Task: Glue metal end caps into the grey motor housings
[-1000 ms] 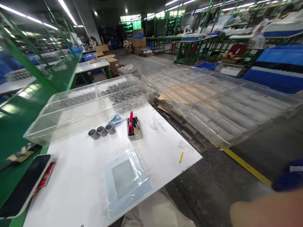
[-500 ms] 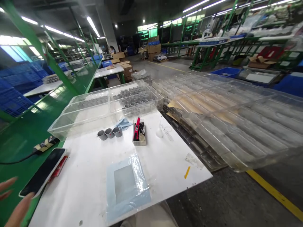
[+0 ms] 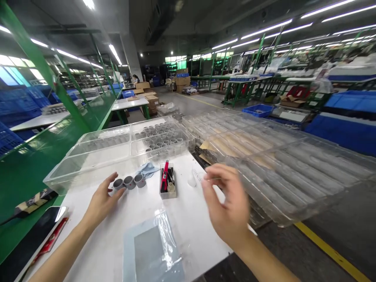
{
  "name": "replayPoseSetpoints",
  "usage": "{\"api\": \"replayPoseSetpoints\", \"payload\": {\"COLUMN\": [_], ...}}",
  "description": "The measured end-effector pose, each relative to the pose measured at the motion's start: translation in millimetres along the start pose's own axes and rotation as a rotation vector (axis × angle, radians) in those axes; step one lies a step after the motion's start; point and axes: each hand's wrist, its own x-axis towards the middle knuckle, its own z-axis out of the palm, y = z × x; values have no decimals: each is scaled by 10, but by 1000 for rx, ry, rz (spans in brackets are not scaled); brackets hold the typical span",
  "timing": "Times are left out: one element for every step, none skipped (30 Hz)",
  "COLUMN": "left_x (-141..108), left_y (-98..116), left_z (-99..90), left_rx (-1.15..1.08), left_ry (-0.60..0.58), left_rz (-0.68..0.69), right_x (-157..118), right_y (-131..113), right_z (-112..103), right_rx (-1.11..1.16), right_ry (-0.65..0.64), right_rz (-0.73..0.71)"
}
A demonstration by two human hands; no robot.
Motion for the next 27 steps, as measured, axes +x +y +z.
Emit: {"api": "replayPoseSetpoints", "payload": {"left_x": [25, 18, -22, -95, -197, -324, -468, -622, -776, -922, -1051, -1160, -1248, -1316, -1367, -1404, -1430, -1448, -1459, -1464, -1464, -1460, -1453, -1444, -1434, -1423, -1413], "left_y": [0, 1, 2, 4, 10, 23, 46, 83, 131, 188, 246, 301, 346, 377, 391, 389, 372, 343, 307, 268, 229, 195, 167, 147, 135, 129, 125], "left_z": [1, -15, -45, -88, -138, -188, -233, -267, -285, -286, -270, -241, -202, -158, -114, -72, -36, -6, 16, 29, 34, 31, 21, 6, -12, -30, -47], "left_rx": [-6, -10, -14, -18, -31, -59, -107, -159, -214, -315, -404, -474, -527, -564, -581, -575, -544, -486, -415, -342, -277, -226, -190, -162, -133, -101, -72], "left_ry": [0, 7, 26, 56, 79, 88, 80, 63, 46, 27, 2, -26, -57, -93, -123, -141, -146, -137, -121, -103, -91, -87, -88, -91, -98, -107, -118], "left_rz": [-15, -39, -71, -110, -151, -176, -184, -186, -205, -268, -334, -381, -425, -456, -472, -468, -433, -368, -285, -204, -140, -109, -113, -141, -175, -207, -236], "right_x": [-5, -16, -28, -38, -45, -47, -43, -35, -25, -16, -13, -18, -33, -62, -103, -156, -220, -290, -365, -439, -509, -573, -629, -675, -711, -738, -758], "right_y": [123, 257, 394, 526, 645, 748, 832, 897, 943, 971, 981, 974, 948, 906, 849, 782, 709, 636, 568, 509, 461, 424, 397, 379, 366, 357, 351], "right_z": [37, 75, 113, 150, 187, 222, 257, 290, 320, 343, 356, 356, 340, 308, 261, 202, 136, 69, 3, -56, -106, -147, -179, -201, -215, -223, -226], "right_rx": [-30, -61, -87, -105, -112, -112, -106, -93, -75, -50, -23, 4, 26, 40, 47, 50, 53, 53, 49, 37, 19, -5, -27, -44, -52, -55, -52], "right_ry": [-30, -72, -119, -165, -205, -235, -266, -298, -330, -360, -383, -392, -387, -371, -348, -327, -317, -322, -337, -361, -388, -416, -441, -464, -485, -506, -523], "right_rz": [54, 115, 172, 216, 244, 263, 287, 312, 336, 357, 375, 386, 393, 396, 399, 406, 415, 423, 430, 435, 438, 440, 439, 436, 428, 419, 410]}}
